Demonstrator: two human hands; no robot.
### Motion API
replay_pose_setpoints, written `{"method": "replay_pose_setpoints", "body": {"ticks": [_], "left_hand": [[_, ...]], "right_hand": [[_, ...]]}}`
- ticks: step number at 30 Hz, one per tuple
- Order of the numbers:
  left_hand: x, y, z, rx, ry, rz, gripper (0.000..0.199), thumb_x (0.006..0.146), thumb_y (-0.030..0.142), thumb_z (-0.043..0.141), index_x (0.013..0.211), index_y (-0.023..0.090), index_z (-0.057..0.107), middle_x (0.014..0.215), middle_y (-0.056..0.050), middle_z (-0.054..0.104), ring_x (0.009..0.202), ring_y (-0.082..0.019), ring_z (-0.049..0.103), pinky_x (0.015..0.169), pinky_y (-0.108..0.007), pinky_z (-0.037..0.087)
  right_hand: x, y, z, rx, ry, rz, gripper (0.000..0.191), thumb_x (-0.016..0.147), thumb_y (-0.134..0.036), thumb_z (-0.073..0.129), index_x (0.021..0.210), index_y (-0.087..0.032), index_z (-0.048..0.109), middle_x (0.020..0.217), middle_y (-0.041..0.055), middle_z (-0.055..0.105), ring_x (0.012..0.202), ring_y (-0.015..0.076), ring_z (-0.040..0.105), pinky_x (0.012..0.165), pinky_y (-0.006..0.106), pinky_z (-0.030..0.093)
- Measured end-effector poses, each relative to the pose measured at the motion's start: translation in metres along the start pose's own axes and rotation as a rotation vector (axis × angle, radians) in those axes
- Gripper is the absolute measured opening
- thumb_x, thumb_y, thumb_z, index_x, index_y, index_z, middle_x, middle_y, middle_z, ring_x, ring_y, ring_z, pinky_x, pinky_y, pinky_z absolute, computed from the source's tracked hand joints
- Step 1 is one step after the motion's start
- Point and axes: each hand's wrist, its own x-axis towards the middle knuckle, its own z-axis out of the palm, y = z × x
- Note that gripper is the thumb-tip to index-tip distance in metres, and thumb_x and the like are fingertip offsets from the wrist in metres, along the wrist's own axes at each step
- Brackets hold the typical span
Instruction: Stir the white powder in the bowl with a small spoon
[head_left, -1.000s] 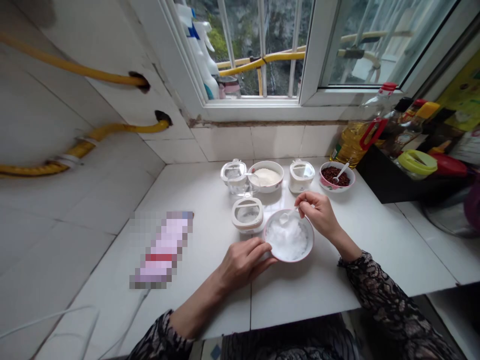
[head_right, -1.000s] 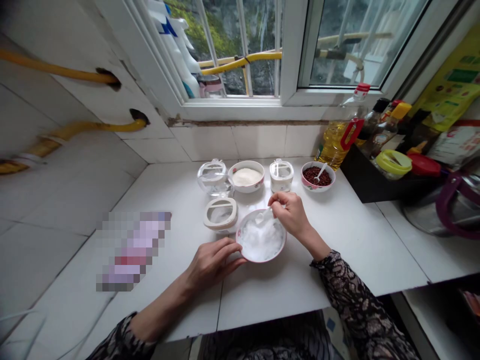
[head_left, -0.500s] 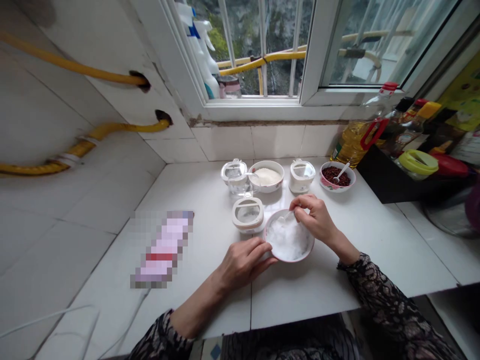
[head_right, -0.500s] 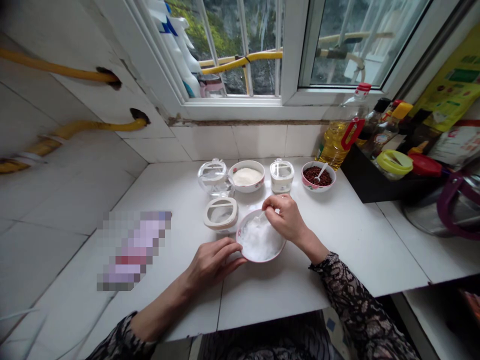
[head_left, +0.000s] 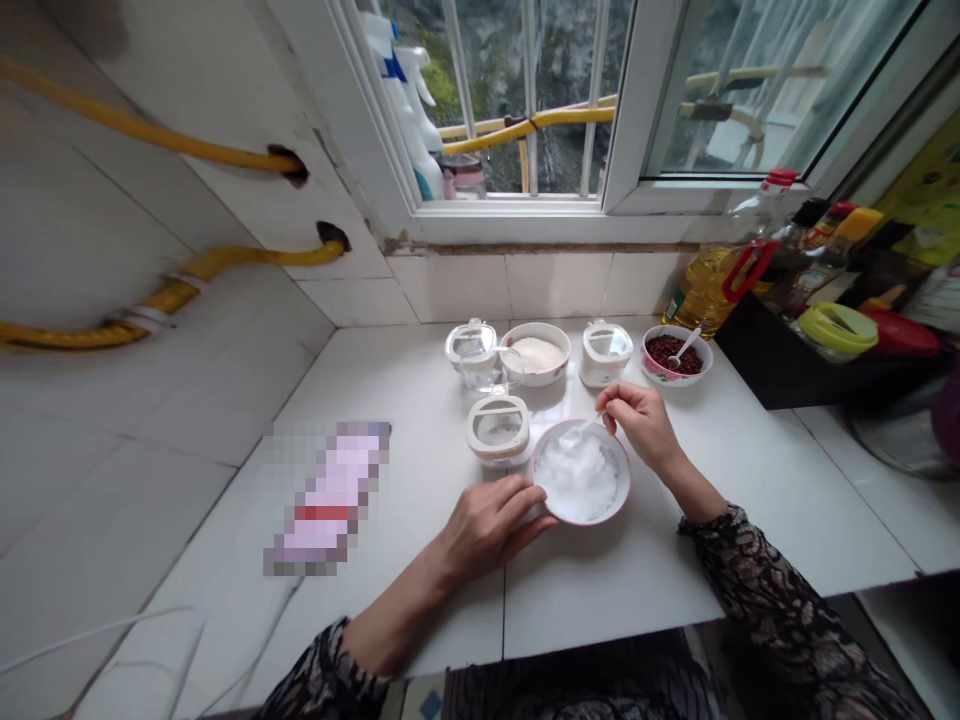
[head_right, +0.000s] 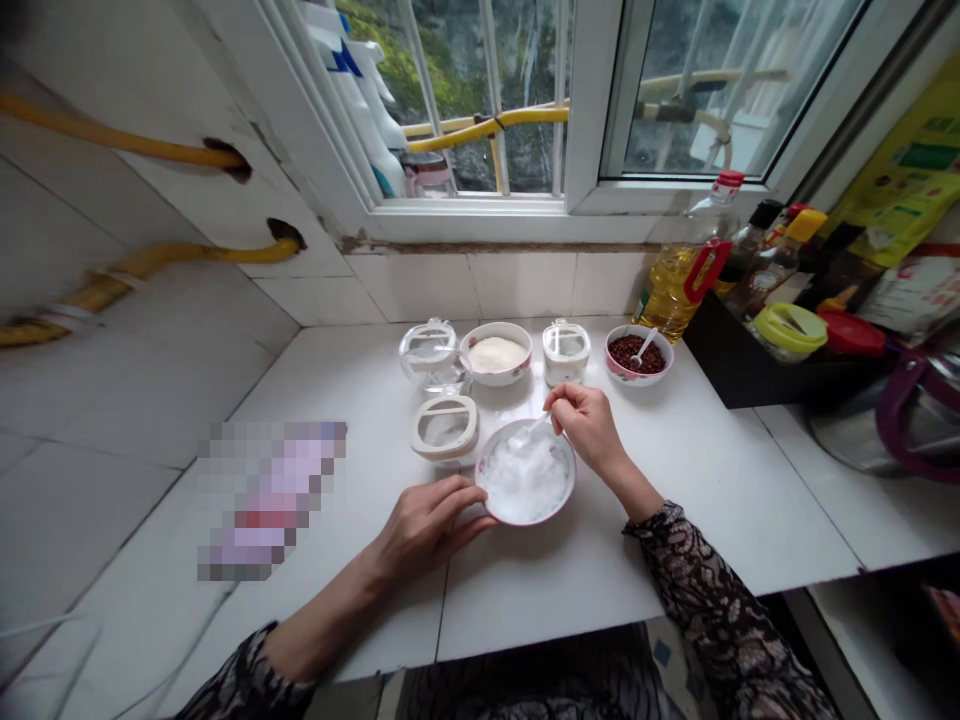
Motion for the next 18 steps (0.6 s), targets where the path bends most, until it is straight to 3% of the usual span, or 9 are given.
{"method": "replay_pose_setpoints", "body": {"ticks": [12, 15, 18], "left_hand": [[-0.0001, 0.0003, 0.0003, -0.004, -0.006, -0.007, 0.014, 0.097, 0.028, 0.054, 0.1, 0.015, 0.054, 0.079, -0.005, 0.064, 0.066, -0.014, 0.062, 0.057, -0.022, 0.052], [-0.0002, 0.0004, 0.0002, -0.001, -0.005, -0.008, 0.014, 0.097, 0.029, 0.054, 0.101, 0.015, 0.054, 0.079, -0.004, 0.064, 0.065, -0.013, 0.062, 0.057, -0.022, 0.051], [0.0, 0.0004, 0.0003, -0.002, -0.009, -0.011, 0.014, 0.096, 0.029, 0.055, 0.101, 0.015, 0.054, 0.079, -0.004, 0.064, 0.065, -0.013, 0.062, 0.057, -0.022, 0.051]], "right_hand": [[-0.0001, 0.0004, 0.0025, 0.063, -0.014, -0.003, 0.013, 0.064, -0.024, 0.049, 0.06, -0.018, 0.06, 0.042, -0.0045, 0.051, 0.043, 0.0101, 0.044, 0.048, 0.024, 0.033], [-0.0018, 0.0, 0.0026, -0.031, -0.02, -0.039, 0.014, 0.066, -0.023, 0.048, 0.062, -0.019, 0.06, 0.044, -0.0045, 0.051, 0.044, 0.0108, 0.044, 0.049, 0.024, 0.034], [-0.005, -0.0021, 0.0048, -0.23, -0.034, -0.183, 0.015, 0.069, -0.02, 0.047, 0.062, -0.02, 0.06, 0.048, -0.0033, 0.054, 0.052, 0.0134, 0.05, 0.059, 0.027, 0.041]]}}
